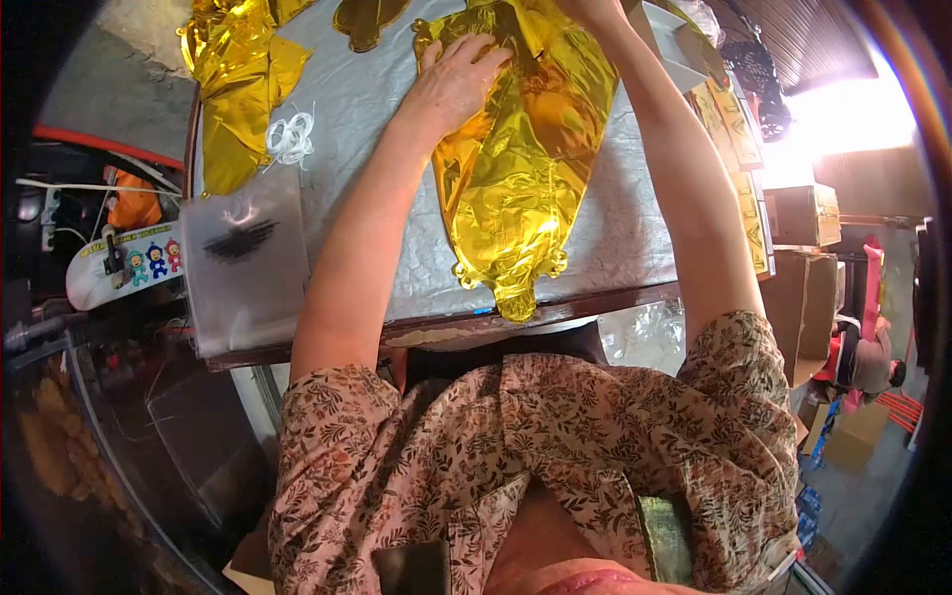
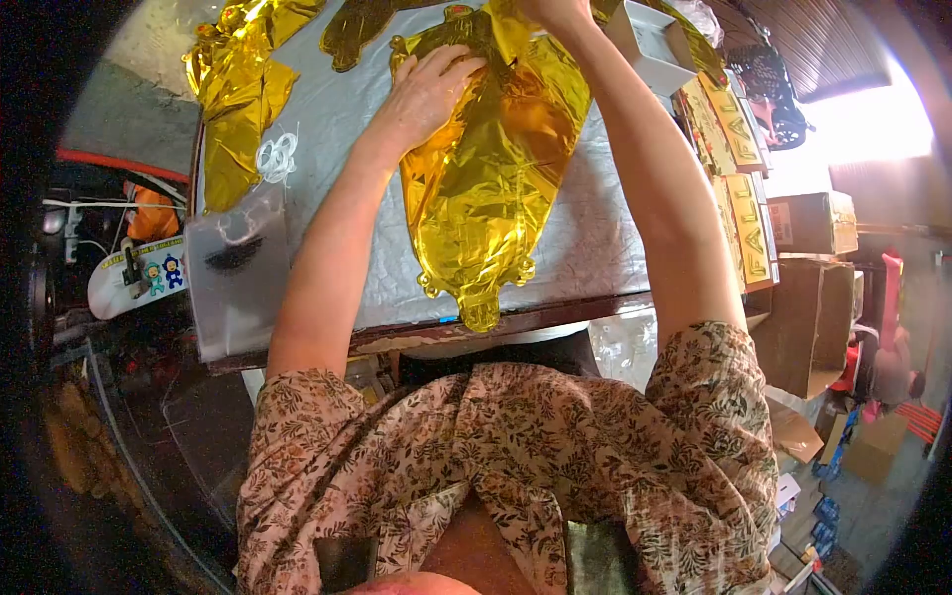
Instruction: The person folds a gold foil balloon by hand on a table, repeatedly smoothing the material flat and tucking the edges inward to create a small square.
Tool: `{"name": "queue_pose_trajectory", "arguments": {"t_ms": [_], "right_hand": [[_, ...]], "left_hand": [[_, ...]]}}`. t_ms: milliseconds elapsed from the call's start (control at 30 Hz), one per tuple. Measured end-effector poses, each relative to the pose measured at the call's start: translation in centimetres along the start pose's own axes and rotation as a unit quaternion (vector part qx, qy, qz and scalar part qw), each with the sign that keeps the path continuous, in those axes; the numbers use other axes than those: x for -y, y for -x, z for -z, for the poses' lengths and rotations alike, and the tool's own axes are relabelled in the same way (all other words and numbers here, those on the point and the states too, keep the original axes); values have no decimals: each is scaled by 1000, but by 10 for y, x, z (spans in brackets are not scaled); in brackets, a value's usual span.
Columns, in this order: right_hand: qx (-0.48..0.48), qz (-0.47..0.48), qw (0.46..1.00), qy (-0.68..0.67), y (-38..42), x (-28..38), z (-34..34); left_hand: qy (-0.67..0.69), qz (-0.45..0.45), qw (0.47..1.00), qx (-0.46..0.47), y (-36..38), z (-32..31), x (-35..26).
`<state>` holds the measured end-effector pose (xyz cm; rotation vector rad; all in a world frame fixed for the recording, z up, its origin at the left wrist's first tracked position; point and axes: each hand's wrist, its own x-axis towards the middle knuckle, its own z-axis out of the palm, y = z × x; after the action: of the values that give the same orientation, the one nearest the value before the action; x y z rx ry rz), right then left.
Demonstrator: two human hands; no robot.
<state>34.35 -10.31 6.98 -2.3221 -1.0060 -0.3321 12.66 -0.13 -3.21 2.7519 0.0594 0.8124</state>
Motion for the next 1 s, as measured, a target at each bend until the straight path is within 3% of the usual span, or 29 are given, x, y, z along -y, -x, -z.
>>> {"name": "queue_pose_trajectory", "arguments": {"t_ms": [67, 133, 167, 200, 233, 267, 300, 333, 400, 433, 467, 533, 567, 633, 667, 733, 1000], "right_hand": [[-6, -6, 999, -48, 2, 12, -1], [44, -78, 981, -173, 2, 25, -3], [-20, 67, 995, -76, 10, 33, -4], [-21, 66, 995, -75, 9, 39, -5], [59, 19, 985, -160, 10, 44, -5], [138, -27, 960, -244, 9, 51, -6], [160, -81, 881, -437, 29, 78, 17], [161, -81, 881, -437, 31, 75, 14], [121, -54, 833, -537, 39, 51, 4], [78, 113, 963, -231, 32, 10, -10], [79, 115, 963, -230, 42, -15, -12], [178, 38, 979, -87, 57, -42, -17], [179, 39, 979, -86, 65, -47, -23], [90, 132, 985, 65, 91, -49, -24], [90, 132, 985, 64, 97, -48, -24], [8, 230, 971, 59, 106, -41, -24], [29, 263, 964, -4, 108, -36, -32]], "left_hand": [[-7, -4, 1000, 4, -1, 0, -1], [-13, 12, 1000, 5, -2, 0, -3], [-12, 11, 1000, 5, -2, 1, -2], [-22, 4, 1000, 18, -2, 3, -1], [-31, -2, 999, 30, -3, 3, -1], [-30, -3, 999, 30, -3, 3, -2], [-24, 5, 999, 33, -3, 6, -5], [-18, 13, 999, 37, -2, 7, -5], [-18, 11, 1000, 21, -2, 3, -3], [-19, 6, 1000, 7, -2, 1, -2], [-19, 8, 1000, 5, -2, 2, -2], [-10, 17, 1000, 23, -1, 6, -4], [-10, 18, 1000, 22, -2, 7, -5], [-7, 21, 1000, 22, -2, 7, -5], [-7, 21, 999, 22, -1, 6, -5], [-5, 8, 1000, 15, -2, 6, -4], [-33, -2, 999, -3, 0, 6, -5]]}}
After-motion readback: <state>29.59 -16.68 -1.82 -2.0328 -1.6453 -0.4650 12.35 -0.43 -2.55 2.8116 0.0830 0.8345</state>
